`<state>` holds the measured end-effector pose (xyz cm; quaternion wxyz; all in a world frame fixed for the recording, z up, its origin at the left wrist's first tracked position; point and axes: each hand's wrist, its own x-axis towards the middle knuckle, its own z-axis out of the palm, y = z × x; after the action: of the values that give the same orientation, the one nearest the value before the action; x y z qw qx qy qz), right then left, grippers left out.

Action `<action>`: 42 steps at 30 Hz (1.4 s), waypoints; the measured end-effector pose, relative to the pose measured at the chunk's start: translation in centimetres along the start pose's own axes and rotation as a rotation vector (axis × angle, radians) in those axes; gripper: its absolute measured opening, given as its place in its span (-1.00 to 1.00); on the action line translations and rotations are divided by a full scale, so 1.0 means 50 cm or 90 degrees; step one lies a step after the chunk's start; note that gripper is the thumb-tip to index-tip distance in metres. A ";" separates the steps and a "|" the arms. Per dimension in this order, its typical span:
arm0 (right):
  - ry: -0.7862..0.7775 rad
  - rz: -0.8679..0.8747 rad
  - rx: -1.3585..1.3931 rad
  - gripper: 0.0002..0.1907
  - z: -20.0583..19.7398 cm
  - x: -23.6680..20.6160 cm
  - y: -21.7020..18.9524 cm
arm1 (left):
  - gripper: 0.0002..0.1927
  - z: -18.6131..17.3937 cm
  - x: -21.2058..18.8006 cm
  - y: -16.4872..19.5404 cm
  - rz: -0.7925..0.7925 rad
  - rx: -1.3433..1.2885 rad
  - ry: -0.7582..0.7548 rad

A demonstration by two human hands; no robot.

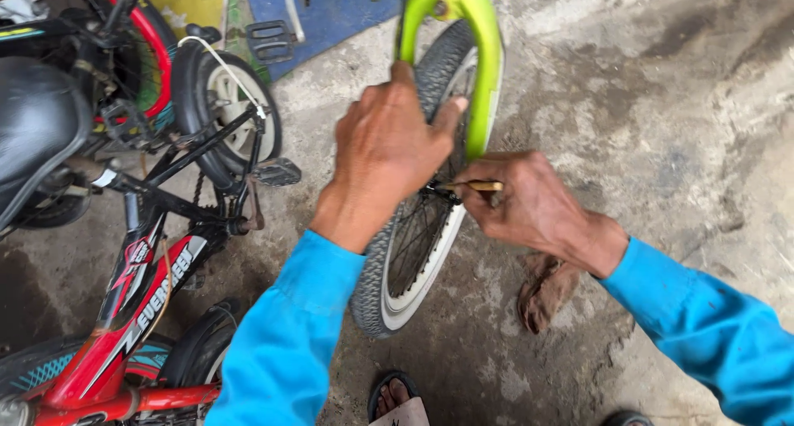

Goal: The person holds the front wheel of a green bicycle steady with one hand and uses a small brush to apply black paint to the wheel spokes and hub area, dipping the brush into a small paint can on the ground between applications and rotating the wheel to reach different sections.

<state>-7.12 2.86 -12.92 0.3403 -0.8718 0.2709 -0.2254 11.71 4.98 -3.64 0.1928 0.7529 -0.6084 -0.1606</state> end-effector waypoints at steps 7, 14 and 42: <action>0.061 -0.027 0.058 -0.82 0.006 -0.010 0.021 | -0.32 0.007 -0.010 0.014 0.032 0.052 0.059; 0.124 -0.009 0.049 -0.79 -0.047 -0.048 0.006 | -0.32 0.009 -0.014 0.018 0.015 0.030 0.031; 0.086 0.009 0.116 -0.80 -0.015 -0.322 0.098 | -0.32 0.020 -0.023 0.061 0.055 0.054 0.055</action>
<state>-21.21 9.54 -19.31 0.4003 -0.8183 0.2776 -0.3049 8.38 5.43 -3.02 0.1937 0.7397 -0.6377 -0.0932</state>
